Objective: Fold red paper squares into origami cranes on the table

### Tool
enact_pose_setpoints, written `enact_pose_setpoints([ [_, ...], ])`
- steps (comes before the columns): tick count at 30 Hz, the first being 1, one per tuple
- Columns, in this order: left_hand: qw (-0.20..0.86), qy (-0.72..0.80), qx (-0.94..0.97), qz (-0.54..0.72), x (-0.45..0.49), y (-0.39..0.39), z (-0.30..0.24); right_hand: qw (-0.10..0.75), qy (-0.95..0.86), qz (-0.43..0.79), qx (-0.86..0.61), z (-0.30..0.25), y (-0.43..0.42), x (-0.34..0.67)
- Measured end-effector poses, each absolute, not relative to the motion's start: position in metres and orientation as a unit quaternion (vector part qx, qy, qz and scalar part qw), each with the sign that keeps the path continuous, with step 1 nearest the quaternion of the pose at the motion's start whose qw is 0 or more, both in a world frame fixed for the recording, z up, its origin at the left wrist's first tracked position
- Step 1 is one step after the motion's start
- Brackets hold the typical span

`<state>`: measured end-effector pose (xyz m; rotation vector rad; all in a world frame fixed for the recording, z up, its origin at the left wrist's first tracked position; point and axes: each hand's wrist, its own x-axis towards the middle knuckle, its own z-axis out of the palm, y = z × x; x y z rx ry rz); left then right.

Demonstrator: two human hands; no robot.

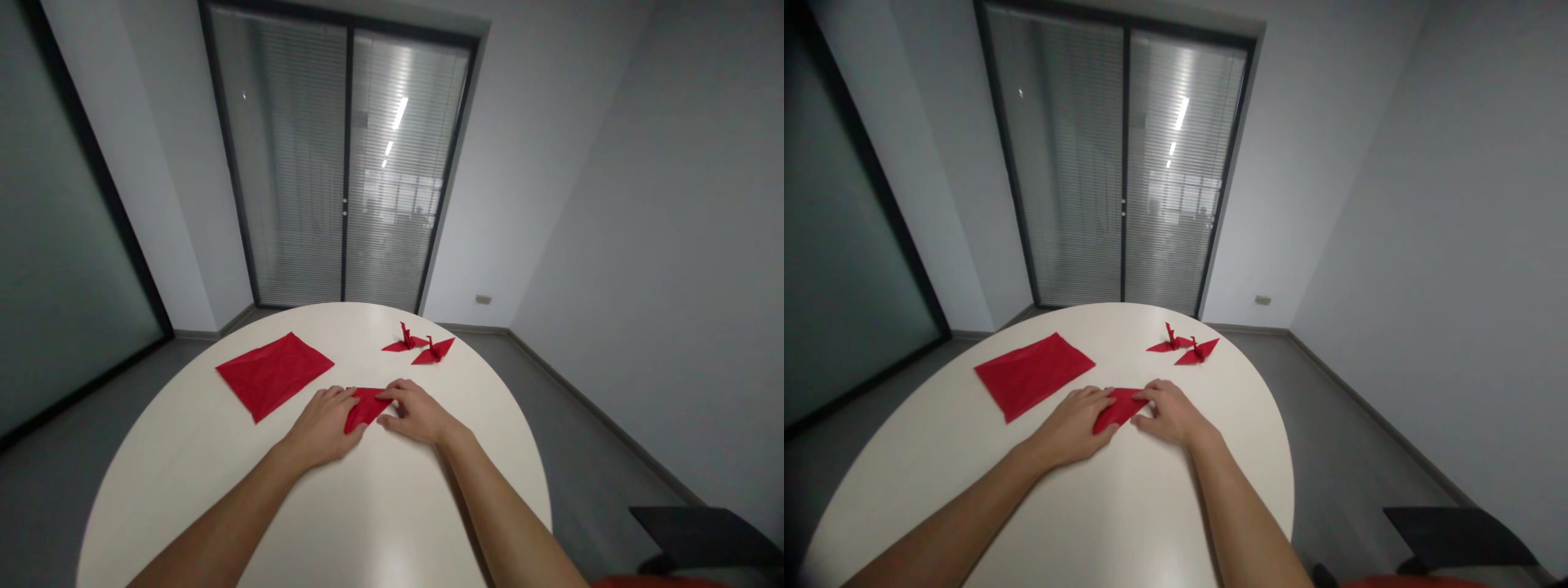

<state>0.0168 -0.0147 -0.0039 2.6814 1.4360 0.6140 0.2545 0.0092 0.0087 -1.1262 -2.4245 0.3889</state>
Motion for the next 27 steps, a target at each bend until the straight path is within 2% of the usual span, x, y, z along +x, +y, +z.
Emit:
enact_pose_setpoints([
  [14, 0.026, 0.441, 0.872, 0.213, 0.02, -0.015, 0.0, 0.233, -0.872, 0.142, -0.408, 0.014, 0.009, 0.254],
  [27, 0.013, 0.479, 0.854, 0.202, 0.028, -0.019, 0.013, 0.297, -0.856, 0.163, -0.391, 0.021, 0.005, 0.247],
])
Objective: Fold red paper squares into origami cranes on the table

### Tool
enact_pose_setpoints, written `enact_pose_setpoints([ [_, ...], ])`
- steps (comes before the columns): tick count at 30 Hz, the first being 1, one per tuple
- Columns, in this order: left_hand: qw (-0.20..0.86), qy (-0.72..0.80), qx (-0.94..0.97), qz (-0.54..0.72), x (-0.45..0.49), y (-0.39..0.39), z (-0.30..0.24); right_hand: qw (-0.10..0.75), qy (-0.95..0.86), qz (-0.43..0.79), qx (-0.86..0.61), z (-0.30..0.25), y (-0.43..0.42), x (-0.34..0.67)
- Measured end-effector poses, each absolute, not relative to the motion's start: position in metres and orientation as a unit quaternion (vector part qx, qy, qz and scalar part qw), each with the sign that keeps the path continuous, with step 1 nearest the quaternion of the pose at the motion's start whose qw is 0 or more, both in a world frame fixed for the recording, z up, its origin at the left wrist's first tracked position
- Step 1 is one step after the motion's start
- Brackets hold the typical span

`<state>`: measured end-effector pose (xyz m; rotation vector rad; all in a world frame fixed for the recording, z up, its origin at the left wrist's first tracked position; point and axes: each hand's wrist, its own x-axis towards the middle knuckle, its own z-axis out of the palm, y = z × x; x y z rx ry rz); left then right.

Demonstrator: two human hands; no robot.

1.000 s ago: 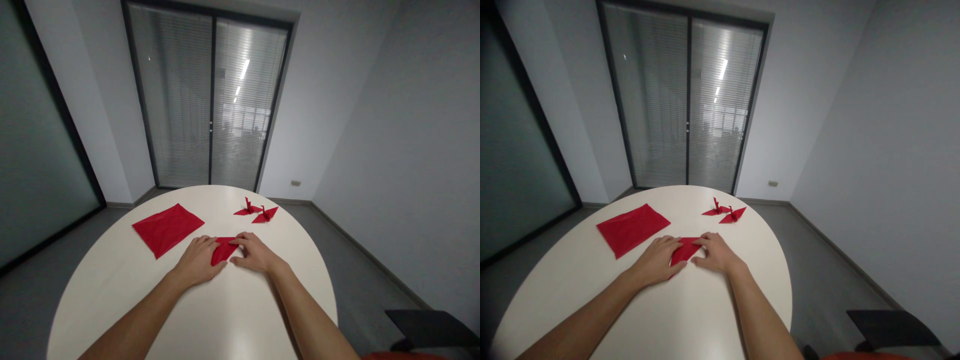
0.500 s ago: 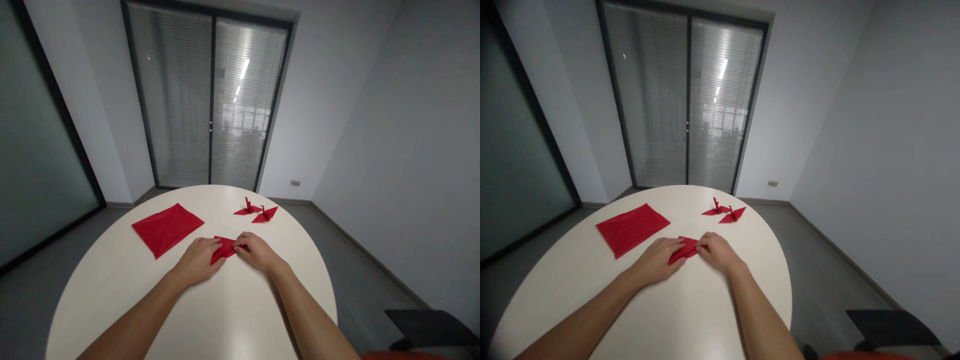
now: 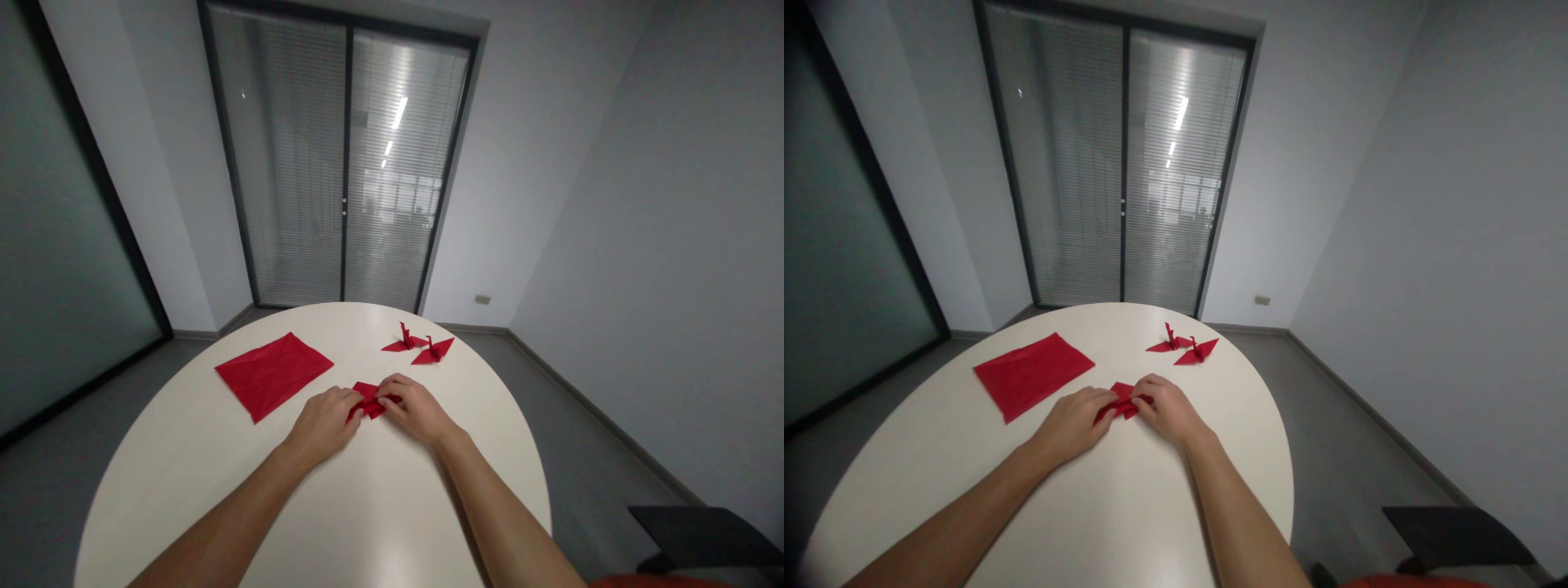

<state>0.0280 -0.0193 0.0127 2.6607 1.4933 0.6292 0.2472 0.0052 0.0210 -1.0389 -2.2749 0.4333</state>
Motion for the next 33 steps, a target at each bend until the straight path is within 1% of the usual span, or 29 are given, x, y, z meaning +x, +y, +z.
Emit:
enact_pose_setpoints([
  [4, 0.015, 0.502, 0.844, 0.19, 0.028, -0.019, 0.014, 0.337, -0.83, 0.203, -0.394, 0.013, 0.007, 0.241],
  [6, 0.014, 0.511, 0.838, 0.19, 0.027, -0.019, 0.014, 0.39, -0.788, 0.216, -0.425, 0.007, 0.01, 0.238],
  [8, 0.013, 0.52, 0.833, 0.189, 0.027, -0.019, 0.014, 0.442, -0.728, 0.258, -0.456, 0.001, 0.015, 0.235],
  [10, 0.011, 0.528, 0.829, 0.184, 0.028, -0.019, 0.016, 0.468, -0.685, 0.296, -0.473, -0.003, 0.018, 0.233],
  [16, -0.008, 0.563, 0.809, 0.169, 0.03, -0.018, 0.016, 0.538, -0.608, 0.38, -0.444, -0.005, 0.02, 0.225],
  [20, -0.018, 0.59, 0.79, 0.169, 0.029, -0.018, 0.014, 0.564, -0.59, 0.398, -0.419, -0.006, 0.017, 0.216],
  [26, -0.023, 0.62, 0.768, 0.159, 0.032, -0.021, 0.019, 0.583, -0.595, 0.387, -0.395, -0.006, 0.011, 0.208],
  [33, -0.04, 0.65, 0.741, 0.166, 0.028, -0.018, 0.025, 0.6, -0.565, 0.379, -0.421, -0.004, 0.008, 0.203],
])
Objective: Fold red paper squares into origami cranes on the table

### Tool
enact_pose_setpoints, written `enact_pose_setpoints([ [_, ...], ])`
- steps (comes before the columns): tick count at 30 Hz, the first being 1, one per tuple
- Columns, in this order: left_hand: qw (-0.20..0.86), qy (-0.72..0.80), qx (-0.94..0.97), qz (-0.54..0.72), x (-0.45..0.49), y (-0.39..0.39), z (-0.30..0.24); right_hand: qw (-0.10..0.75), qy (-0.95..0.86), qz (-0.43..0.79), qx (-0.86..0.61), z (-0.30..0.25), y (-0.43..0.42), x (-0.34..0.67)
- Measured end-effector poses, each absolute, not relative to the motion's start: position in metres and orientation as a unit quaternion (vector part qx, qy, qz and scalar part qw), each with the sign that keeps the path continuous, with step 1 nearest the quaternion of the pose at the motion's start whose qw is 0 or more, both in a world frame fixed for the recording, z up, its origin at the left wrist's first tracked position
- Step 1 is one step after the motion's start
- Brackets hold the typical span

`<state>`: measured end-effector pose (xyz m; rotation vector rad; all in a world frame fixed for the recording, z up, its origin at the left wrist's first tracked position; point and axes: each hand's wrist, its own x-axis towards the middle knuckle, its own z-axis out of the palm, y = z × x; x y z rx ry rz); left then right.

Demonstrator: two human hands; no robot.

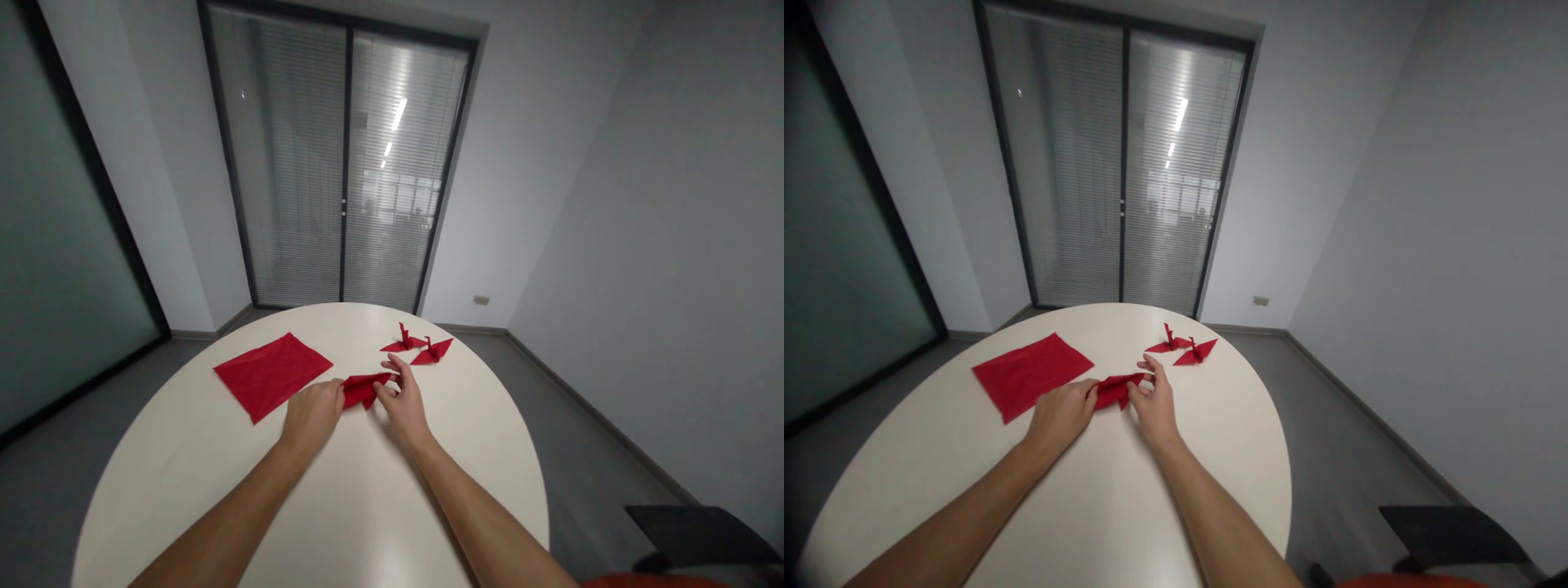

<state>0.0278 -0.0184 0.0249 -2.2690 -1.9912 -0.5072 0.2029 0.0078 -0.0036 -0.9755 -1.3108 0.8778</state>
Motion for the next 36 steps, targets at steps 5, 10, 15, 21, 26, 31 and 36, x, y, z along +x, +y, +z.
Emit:
enact_pose_setpoints([
  [5, 0.049, -0.64, -0.738, -0.208, 0.029, -0.019, 0.026, 0.589, -0.557, 0.397, -0.43, -0.002, 0.005, 0.199],
  [10, 0.04, -0.591, -0.757, -0.275, 0.034, -0.019, 0.022, 0.572, -0.57, 0.426, -0.408, -0.004, 0.003, 0.196],
  [15, 0.039, -0.578, -0.764, -0.284, 0.04, -0.02, 0.02, 0.581, -0.583, 0.405, -0.397, -0.001, 0.001, 0.195],
  [21, 0.033, -0.612, -0.753, -0.242, 0.041, -0.021, 0.022, 0.589, -0.614, 0.34, -0.401, 0.004, 0.001, 0.195],
  [26, -0.016, -0.638, -0.72, -0.273, 0.037, -0.017, 0.021, 0.562, -0.663, 0.251, -0.426, 0.006, -0.001, 0.199],
  [31, -0.112, -0.617, -0.681, -0.378, 0.029, -0.012, 0.018, 0.497, -0.72, 0.23, -0.426, 0.007, -0.005, 0.205],
  [36, -0.194, -0.592, -0.645, -0.444, 0.024, 0.0, 0.007, 0.43, -0.765, 0.189, -0.442, 0.008, -0.004, 0.212],
])
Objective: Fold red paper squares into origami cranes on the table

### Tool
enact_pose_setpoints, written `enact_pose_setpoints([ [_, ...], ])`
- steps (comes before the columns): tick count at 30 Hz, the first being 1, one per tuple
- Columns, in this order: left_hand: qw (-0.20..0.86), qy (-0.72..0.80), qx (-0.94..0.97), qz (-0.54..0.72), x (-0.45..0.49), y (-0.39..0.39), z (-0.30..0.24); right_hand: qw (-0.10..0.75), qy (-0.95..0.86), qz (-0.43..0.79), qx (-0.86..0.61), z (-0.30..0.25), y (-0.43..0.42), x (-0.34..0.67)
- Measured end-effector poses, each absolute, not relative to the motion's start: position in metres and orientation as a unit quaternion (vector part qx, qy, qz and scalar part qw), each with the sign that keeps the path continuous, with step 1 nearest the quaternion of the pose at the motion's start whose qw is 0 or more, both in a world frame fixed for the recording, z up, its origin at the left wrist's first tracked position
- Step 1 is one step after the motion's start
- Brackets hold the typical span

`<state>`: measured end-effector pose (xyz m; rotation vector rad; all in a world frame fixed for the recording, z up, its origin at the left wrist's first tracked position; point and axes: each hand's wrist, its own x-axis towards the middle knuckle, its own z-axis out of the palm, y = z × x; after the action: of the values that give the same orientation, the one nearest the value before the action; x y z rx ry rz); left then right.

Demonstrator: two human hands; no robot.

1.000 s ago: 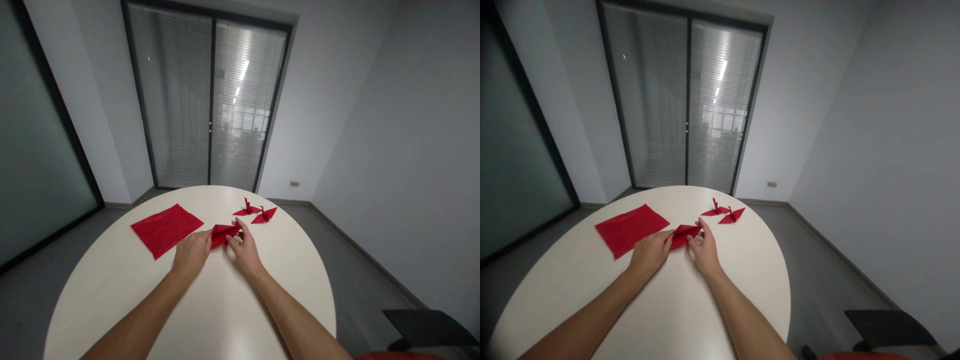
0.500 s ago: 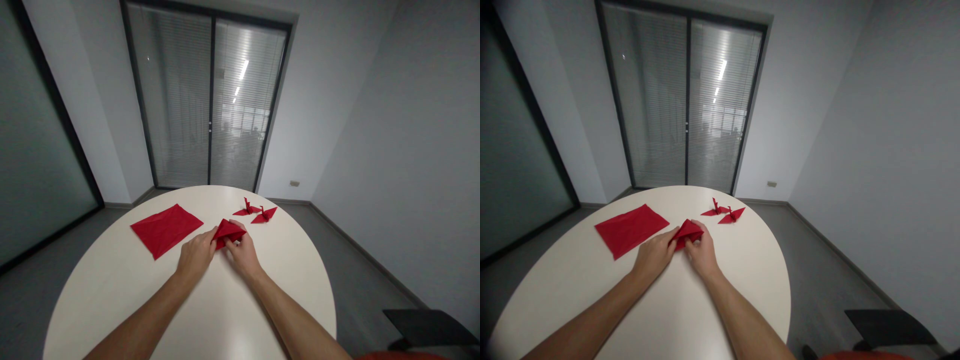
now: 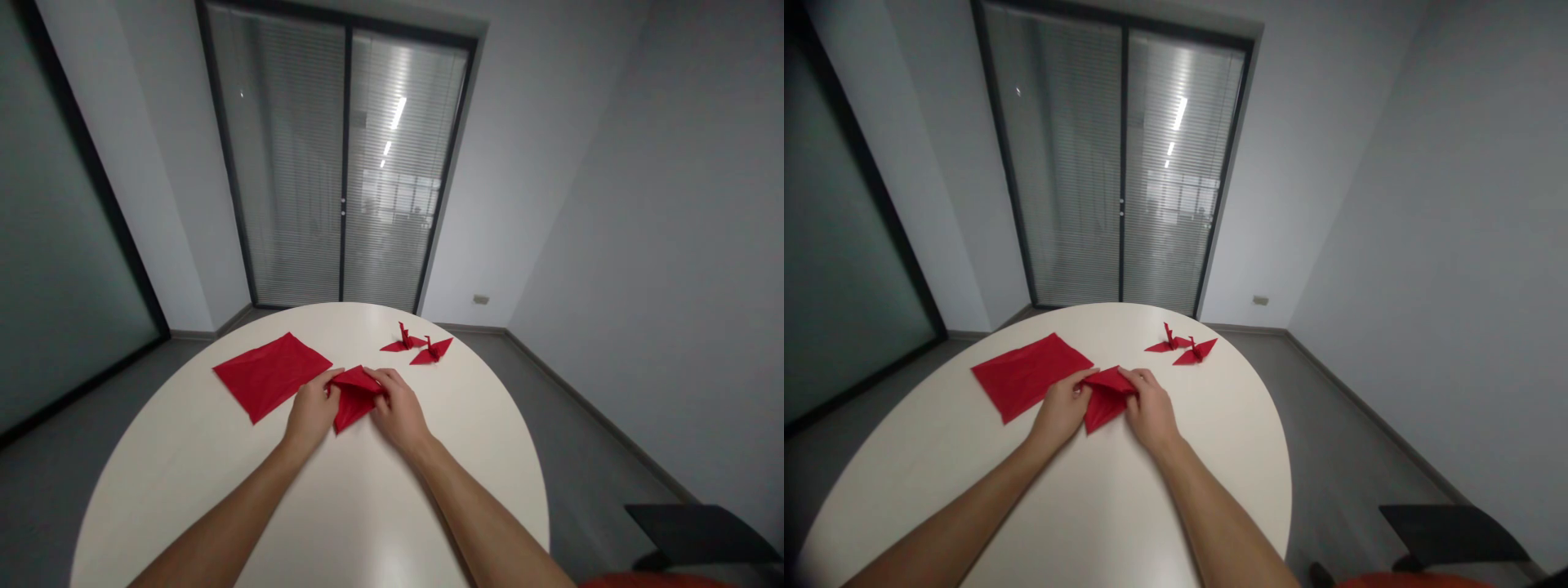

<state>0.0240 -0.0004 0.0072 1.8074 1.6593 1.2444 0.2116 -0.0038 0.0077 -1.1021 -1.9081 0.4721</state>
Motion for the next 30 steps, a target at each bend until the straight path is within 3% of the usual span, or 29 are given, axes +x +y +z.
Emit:
enact_pose_setpoints([
  [4, 0.359, 0.608, 0.56, 0.434, 0.024, 0.009, -0.002, 0.394, -0.79, 0.182, -0.432, 0.003, 0.001, 0.217],
  [6, 0.388, 0.613, 0.541, 0.426, 0.024, 0.011, -0.004, 0.395, -0.791, 0.181, -0.431, 0.0, 0.004, 0.22],
  [12, 0.287, 0.61, 0.615, 0.409, 0.017, 0.011, -0.006, 0.355, -0.815, 0.181, -0.421, 0.003, 0.006, 0.229],
  [18, 0.191, 0.642, 0.679, 0.301, 0.012, 0.006, -0.002, 0.308, -0.844, 0.163, -0.408, 0.005, 0.007, 0.237],
  [30, 0.14, 0.599, 0.73, 0.298, 0.014, 0.004, 0.0, 0.243, -0.895, 0.117, -0.357, 0.013, 0.0, 0.234],
])
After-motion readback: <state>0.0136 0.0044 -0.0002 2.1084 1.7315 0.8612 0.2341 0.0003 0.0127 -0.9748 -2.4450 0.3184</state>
